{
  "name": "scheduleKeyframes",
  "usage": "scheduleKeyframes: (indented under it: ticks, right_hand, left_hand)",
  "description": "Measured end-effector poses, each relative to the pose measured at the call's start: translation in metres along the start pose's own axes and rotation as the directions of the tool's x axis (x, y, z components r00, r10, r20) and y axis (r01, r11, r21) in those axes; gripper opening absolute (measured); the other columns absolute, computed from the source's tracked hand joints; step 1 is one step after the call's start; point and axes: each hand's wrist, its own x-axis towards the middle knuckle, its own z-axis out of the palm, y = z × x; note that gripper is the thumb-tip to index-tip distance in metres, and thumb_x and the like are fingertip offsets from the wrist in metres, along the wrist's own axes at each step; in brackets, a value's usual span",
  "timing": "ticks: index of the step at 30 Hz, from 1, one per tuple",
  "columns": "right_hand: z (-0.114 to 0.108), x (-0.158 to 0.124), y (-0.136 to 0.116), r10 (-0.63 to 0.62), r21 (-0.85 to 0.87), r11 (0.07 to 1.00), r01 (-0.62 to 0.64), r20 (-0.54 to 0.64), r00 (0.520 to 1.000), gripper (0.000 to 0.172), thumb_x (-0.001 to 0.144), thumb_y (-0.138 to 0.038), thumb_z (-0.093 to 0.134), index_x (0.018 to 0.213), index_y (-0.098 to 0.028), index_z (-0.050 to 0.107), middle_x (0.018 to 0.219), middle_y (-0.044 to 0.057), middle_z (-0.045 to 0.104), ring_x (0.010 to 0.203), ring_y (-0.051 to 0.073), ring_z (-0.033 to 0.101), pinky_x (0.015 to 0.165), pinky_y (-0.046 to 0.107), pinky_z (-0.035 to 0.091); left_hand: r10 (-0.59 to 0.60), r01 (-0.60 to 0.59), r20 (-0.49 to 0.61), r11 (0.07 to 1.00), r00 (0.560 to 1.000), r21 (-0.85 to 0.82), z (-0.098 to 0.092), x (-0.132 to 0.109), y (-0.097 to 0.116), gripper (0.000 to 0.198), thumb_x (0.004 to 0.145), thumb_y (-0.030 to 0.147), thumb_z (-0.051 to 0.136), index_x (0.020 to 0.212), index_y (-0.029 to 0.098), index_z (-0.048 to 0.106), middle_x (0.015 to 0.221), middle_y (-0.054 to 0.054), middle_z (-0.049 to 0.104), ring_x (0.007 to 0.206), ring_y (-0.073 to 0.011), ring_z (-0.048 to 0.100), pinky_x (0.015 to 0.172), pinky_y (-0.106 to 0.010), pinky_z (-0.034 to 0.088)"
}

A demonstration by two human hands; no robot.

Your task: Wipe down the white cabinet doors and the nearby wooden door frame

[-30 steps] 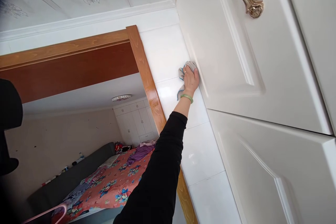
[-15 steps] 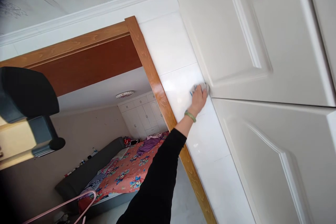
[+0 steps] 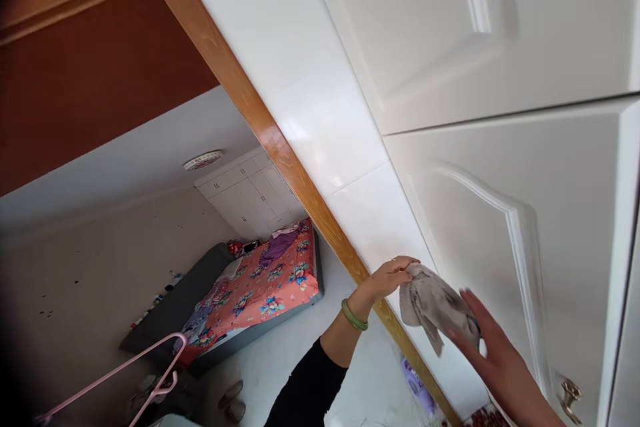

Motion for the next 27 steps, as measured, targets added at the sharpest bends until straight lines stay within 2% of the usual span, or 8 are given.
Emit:
scheduleKeyframes:
  ticks: [3,7,10,12,13,17,22,27]
  right_hand:
    - [0.017,0.032,-0.033,0.080,0.164,0.979,-0.123,0.250,0.965,0.085,0.076,-0.084,0.081,0.138,-0.026,0.080,0.145,0.014,0.082,0.138,0.046,0.077,0.111,0.055,0.069]
    - [0.026,0.065,-0.074,0.230,0.465,0.750,-0.470,0.483,0.845,0.064,0.068,-0.070,0.095,0.112,-0.026,0.082,0.107,0.012,0.088,0.105,0.041,0.085,0.090,0.049,0.072]
    - [0.030,0.093,-0.102,0.263,0.610,0.678,-0.411,0.321,0.910,0.062,0.066,-0.063,0.094,0.116,-0.030,0.077,0.104,0.009,0.085,0.093,0.036,0.083,0.077,0.044,0.071]
    - [0.038,0.121,-0.123,0.122,0.563,0.806,-0.185,0.148,0.981,0.050,0.079,-0.065,0.084,0.113,-0.030,0.076,0.105,0.009,0.083,0.096,0.035,0.081,0.080,0.045,0.070]
    - [0.043,0.139,-0.134,-0.013,0.494,0.870,-0.013,0.051,0.999,0.044,0.086,-0.065,0.077,0.111,-0.029,0.076,0.109,0.010,0.082,0.104,0.036,0.080,0.088,0.049,0.070]
    - [0.076,0.222,-0.164,-0.569,0.026,0.812,0.584,-0.193,0.799,0.044,0.098,-0.057,0.063,0.119,-0.020,0.076,0.147,0.021,0.072,0.146,0.045,0.062,0.127,0.068,0.052]
    - [0.136,0.280,-0.170,-0.620,-0.241,0.783,0.574,-0.227,0.751,0.057,0.105,-0.052,0.060,0.142,-0.010,0.071,0.168,0.031,0.053,0.159,0.053,0.042,0.124,0.076,0.043]
    - [0.201,0.237,-0.196,-0.815,-0.259,0.574,0.777,-0.089,0.573,0.043,0.107,-0.042,0.063,0.140,-0.019,0.078,0.156,0.021,0.067,0.149,0.046,0.051,0.121,0.064,0.042]
  left_hand:
    - [0.005,0.006,0.115,0.995,0.993,-0.098,-0.013,-0.018,0.000,0.024,0.088,0.042,0.083,0.091,0.019,0.076,0.092,-0.003,0.070,0.092,-0.0207,0.067,0.089,-0.035,0.058]
    - [0.191,-0.167,-0.264,0.980,0.946,0.109,-0.048,-0.036,0.004,0.039,0.096,0.058,0.077,0.108,0.021,0.078,0.114,-0.012,0.079,0.108,-0.0297,0.076,0.096,-0.044,0.065]
    - [0.532,-0.191,-0.632,0.828,0.564,0.527,-0.087,-0.044,0.014,0.049,0.107,0.056,0.065,0.141,0.022,0.072,0.165,-0.021,0.064,0.159,-0.0349,0.060,0.133,-0.054,0.051]
    - [0.708,-0.021,-0.656,0.683,0.262,0.730,-0.116,-0.039,0.024,0.064,0.110,0.056,0.061,0.161,0.017,0.059,0.183,-0.026,0.044,0.176,-0.0355,0.039,0.146,-0.057,0.035]
    - [0.742,0.052,-0.642,0.646,0.191,0.762,-0.129,-0.033,0.028,0.073,0.110,0.056,0.061,0.168,0.014,0.051,0.188,-0.028,0.036,0.181,-0.0358,0.031,0.148,-0.058,0.031]
    - [0.771,0.114,-0.621,0.610,0.142,0.784,-0.164,0.002,0.031,0.089,0.112,0.053,0.052,0.181,0.002,0.025,0.191,-0.036,0.024,0.186,-0.0360,0.018,0.149,-0.057,0.027]
    - [0.818,0.109,-0.569,0.559,0.091,0.822,-0.168,0.019,0.017,0.084,0.119,0.051,0.033,0.186,0.004,0.015,0.194,-0.032,0.021,0.187,-0.0324,0.018,0.151,-0.055,0.025]
    - [0.850,0.113,-0.519,0.509,0.087,0.853,-0.165,0.012,0.015,0.084,0.120,0.051,0.028,0.190,0.011,0.006,0.198,-0.024,0.014,0.188,-0.0305,0.012,0.152,-0.054,0.023]
